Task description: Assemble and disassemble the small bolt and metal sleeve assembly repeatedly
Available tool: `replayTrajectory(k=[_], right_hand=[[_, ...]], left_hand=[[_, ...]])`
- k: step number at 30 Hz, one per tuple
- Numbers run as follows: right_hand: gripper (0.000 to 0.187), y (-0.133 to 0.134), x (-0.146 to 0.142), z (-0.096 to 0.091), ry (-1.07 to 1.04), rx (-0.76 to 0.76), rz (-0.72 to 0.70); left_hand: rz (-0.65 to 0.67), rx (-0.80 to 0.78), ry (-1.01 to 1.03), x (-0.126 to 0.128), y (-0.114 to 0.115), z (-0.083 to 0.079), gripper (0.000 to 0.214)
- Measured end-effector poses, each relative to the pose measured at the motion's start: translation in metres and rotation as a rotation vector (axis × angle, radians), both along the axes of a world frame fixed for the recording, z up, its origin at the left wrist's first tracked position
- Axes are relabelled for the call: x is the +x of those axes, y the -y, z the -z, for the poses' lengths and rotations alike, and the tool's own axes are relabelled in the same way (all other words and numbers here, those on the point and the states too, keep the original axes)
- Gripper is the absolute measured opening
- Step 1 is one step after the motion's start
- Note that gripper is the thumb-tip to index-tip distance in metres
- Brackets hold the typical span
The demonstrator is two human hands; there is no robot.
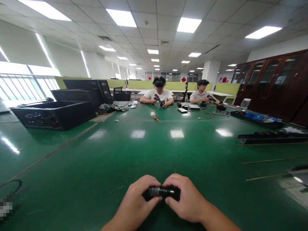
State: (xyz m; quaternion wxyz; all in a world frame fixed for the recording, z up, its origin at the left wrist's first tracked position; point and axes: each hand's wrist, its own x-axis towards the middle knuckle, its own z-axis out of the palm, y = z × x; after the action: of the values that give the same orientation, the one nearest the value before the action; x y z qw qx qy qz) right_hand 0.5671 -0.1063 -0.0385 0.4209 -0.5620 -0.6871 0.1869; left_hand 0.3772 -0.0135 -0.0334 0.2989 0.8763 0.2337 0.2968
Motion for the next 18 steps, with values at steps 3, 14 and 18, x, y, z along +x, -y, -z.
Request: replayTrajectory(k=[3,14,18], right_hand=[[0.021,0.0003,-0.0017,0.0003,0.005,-0.017,0.004],[0.005,0.0009,-0.0027,-0.0029,0.009,-0.009,0.048],[0.005,0.0013,-0.002,-0.0029,0.008,-0.013,0.055]], left_hand=[[-0.013,-0.01,-0.011,0.001,0.0008,0.0011,0.022],[-0.068,0.012,-0.022,0.0028,0.0055,-0.0024,0.016],[-0.079,-0.003,-0.025,0.0024,0.0056,-0.0016,0.018]])
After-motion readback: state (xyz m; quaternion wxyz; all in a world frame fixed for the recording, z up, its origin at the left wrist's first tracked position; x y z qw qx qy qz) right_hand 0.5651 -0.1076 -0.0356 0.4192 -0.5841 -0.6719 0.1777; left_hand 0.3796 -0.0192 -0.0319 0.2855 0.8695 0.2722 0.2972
